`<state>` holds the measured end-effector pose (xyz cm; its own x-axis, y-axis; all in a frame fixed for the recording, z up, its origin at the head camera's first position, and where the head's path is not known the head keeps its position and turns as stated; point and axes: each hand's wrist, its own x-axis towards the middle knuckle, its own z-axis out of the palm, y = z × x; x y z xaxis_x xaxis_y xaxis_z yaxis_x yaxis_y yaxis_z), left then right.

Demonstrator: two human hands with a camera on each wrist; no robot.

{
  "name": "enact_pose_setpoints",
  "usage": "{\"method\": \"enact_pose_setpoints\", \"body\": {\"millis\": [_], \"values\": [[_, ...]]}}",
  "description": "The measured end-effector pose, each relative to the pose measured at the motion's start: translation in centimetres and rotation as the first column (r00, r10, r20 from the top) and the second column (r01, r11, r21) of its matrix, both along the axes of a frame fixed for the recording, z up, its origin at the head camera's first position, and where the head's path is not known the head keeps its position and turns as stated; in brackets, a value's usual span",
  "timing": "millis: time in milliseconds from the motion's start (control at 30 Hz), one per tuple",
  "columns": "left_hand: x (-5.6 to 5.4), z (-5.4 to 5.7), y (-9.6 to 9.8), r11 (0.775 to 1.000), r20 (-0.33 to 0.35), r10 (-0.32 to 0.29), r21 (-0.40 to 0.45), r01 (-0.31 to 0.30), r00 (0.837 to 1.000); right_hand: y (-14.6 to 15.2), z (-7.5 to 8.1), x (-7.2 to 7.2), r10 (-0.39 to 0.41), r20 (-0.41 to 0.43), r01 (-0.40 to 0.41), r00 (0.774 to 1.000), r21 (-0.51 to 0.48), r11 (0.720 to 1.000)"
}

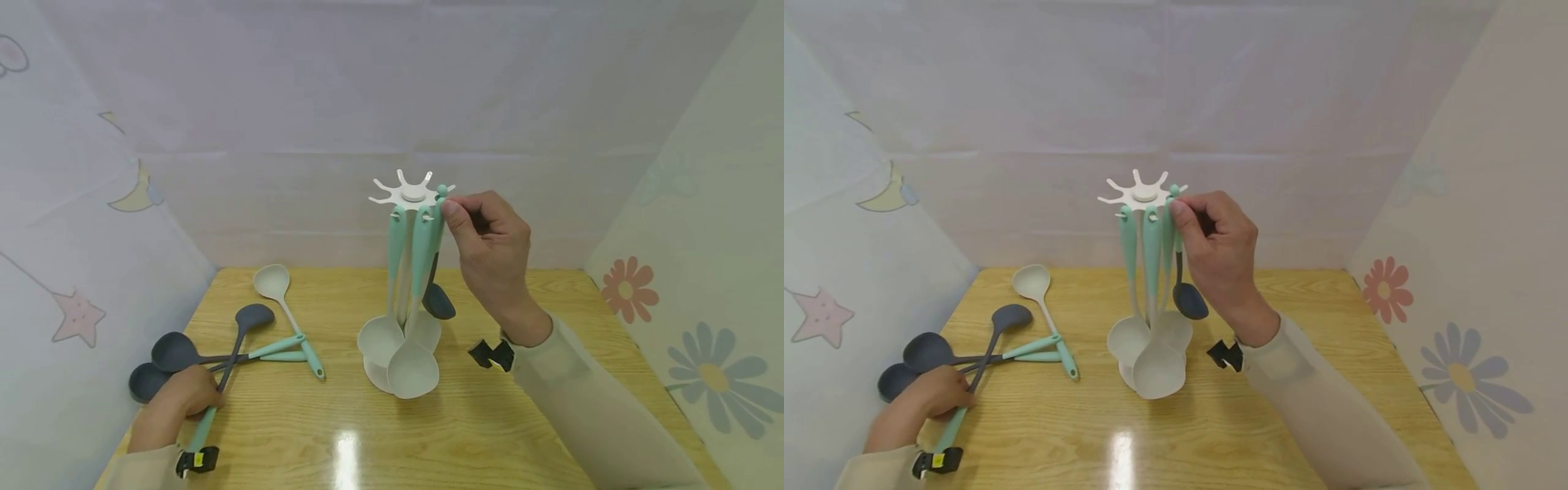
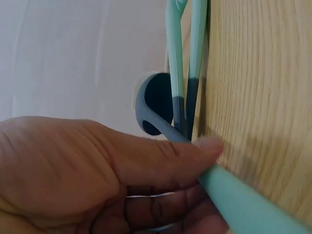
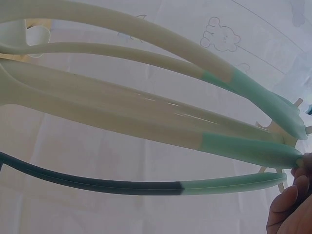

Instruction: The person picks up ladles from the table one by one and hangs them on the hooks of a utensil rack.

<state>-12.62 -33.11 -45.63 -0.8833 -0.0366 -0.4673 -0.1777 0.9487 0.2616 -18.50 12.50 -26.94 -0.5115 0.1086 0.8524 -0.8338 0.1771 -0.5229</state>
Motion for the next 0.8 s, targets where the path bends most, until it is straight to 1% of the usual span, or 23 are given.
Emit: {"method": "enact_pose_setpoints", "body": {"millis": [33,100,167,300,400,500,533,633,700,800], "values": [[0.0,0.0,0.2,0.999,-0.005,-0.001,0.033,0.001,1.000,0.0,0.0,0.0,-0.002,-0.001,0.002,1.000,0.000,1.000],[0.1,0.1,0.6,0.993,-0.017,0.037,0.109,-0.035,0.999,0.0,-0.1,0.0,-0.004,-0.002,0.004,1.000,0.002,1.000],[0.1,0.1,1.1,0.975,-0.016,0.098,0.200,-0.093,0.995,0.0,-0.1,0.0,-0.005,-0.004,0.005,1.000,0.003,1.000],[0.0,0.4,2.0,0.944,0.000,0.154,0.297,-0.147,0.988,0.0,-0.1,0.0,-0.003,-0.005,0.003,1.000,0.006,1.000],[-0.2,0.9,2.9,0.902,0.000,0.194,0.394,-0.178,0.981,-0.1,0.0,0.1,-0.001,-0.006,0.001,1.000,0.001,1.000],[-0.2,1.4,3.8,0.838,-0.008,0.220,0.514,-0.185,0.975,-0.1,0.1,0.1,0.000,-0.005,0.000,1.000,-0.009,1.000],[-0.2,1.6,4.1,0.812,-0.010,0.224,0.555,-0.181,0.975,-0.2,0.1,0.2,0.000,-0.004,0.000,1.000,-0.011,1.000],[-0.2,2.2,4.7,0.756,-0.008,0.228,0.632,-0.171,0.974,-0.2,0.1,0.2,0.001,-0.002,-0.001,1.000,-0.014,1.000],[-0.3,2.7,5.0,0.727,-0.012,0.230,0.667,-0.163,0.973,-0.2,0.1,0.2,0.000,-0.003,0.000,1.000,-0.013,1.000],[-0.4,3.3,5.2,0.678,-0.026,0.242,0.720,-0.150,0.970,-0.2,0.1,0.2,-0.001,-0.006,0.001,1.000,-0.013,1.000]]}}
